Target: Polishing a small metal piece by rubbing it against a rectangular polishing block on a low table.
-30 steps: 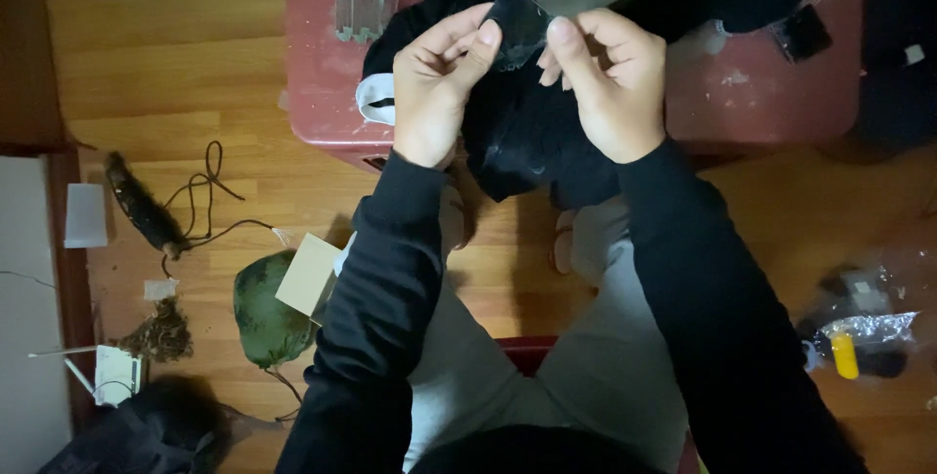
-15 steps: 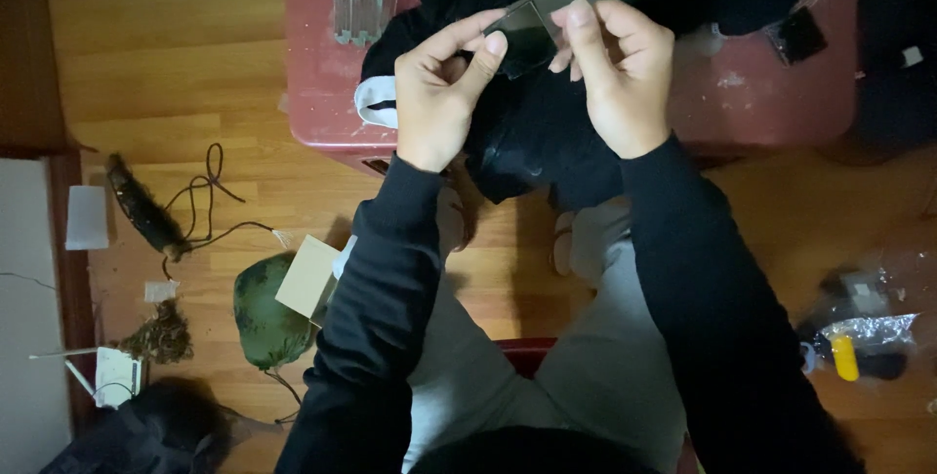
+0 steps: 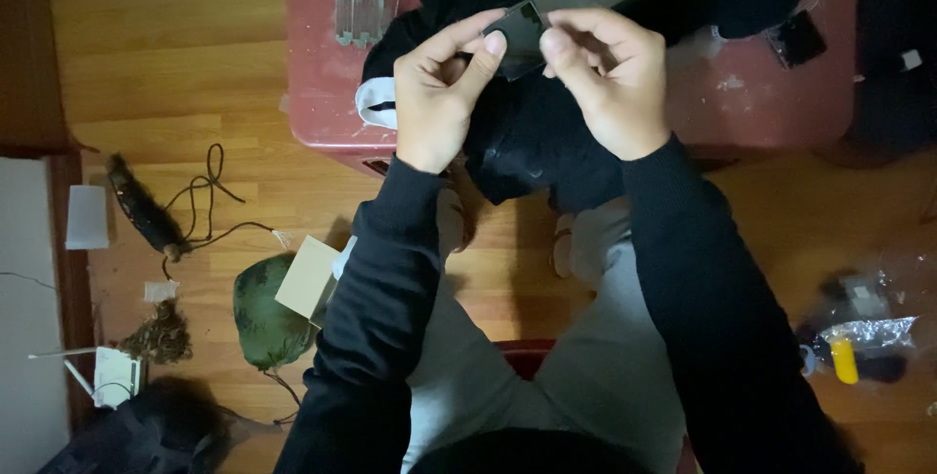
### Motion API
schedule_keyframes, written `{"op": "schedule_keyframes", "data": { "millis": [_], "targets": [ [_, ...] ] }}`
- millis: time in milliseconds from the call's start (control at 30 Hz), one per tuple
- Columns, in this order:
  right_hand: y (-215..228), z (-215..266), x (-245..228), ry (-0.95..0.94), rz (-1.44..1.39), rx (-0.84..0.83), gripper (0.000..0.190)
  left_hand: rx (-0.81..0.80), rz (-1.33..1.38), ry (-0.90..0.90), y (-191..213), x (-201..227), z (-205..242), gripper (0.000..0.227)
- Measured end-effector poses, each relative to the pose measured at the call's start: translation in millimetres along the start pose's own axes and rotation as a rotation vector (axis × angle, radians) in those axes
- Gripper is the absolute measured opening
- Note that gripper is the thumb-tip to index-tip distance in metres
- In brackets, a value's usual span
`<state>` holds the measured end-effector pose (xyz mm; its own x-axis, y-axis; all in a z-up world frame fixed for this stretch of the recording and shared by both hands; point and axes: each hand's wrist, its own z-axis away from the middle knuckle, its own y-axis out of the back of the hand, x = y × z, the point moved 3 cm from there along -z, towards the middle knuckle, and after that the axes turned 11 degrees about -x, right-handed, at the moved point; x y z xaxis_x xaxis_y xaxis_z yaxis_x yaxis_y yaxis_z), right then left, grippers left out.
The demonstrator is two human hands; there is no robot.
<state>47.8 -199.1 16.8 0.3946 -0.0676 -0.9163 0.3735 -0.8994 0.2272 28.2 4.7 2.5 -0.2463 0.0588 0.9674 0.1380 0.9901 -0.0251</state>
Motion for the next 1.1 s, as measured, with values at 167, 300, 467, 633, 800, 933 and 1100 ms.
{"op": "schedule_keyframes", "data": {
  "millis": [167, 300, 467, 633, 800, 933, 1100],
  "targets": [
    [-4, -1, -3, 0.007, 0.01, -0.052, 0.027, 0.008, 0.02, -0.004, 1, 1, 0, 0.026],
    [-5, -1, -4, -0.019, 0.0, -0.068, 0.029, 0.037, 0.023, -0.006, 3, 0, 0, 0.027],
    [-2, -1, -3, -0.014, 0.018, -0.026, 0.026, 0.029, 0.014, 0.004, 2, -1, 0, 0.028],
    [-3, -4, 4, 0.034, -0.032, 0.053, 0.023, 0.119, -0.047, 0.006, -3, -20, -3, 0.024],
    [-6, -5, -13, 0.224, 0.212, 0.045, 0.035, 0.121, -0.097, 0.029, -2, -25, -4, 0.025],
    [-10, -9, -30, 0.293, 0.341, 0.037, 0.04, 0.168, -0.153, 0.028, 5, -24, -4, 0.024],
    [-10, -9, -26, 0.295, 0.375, -0.007, 0.044, 0.271, -0.041, 0.097, 19, -37, -4, 0.026]
  ]
}}
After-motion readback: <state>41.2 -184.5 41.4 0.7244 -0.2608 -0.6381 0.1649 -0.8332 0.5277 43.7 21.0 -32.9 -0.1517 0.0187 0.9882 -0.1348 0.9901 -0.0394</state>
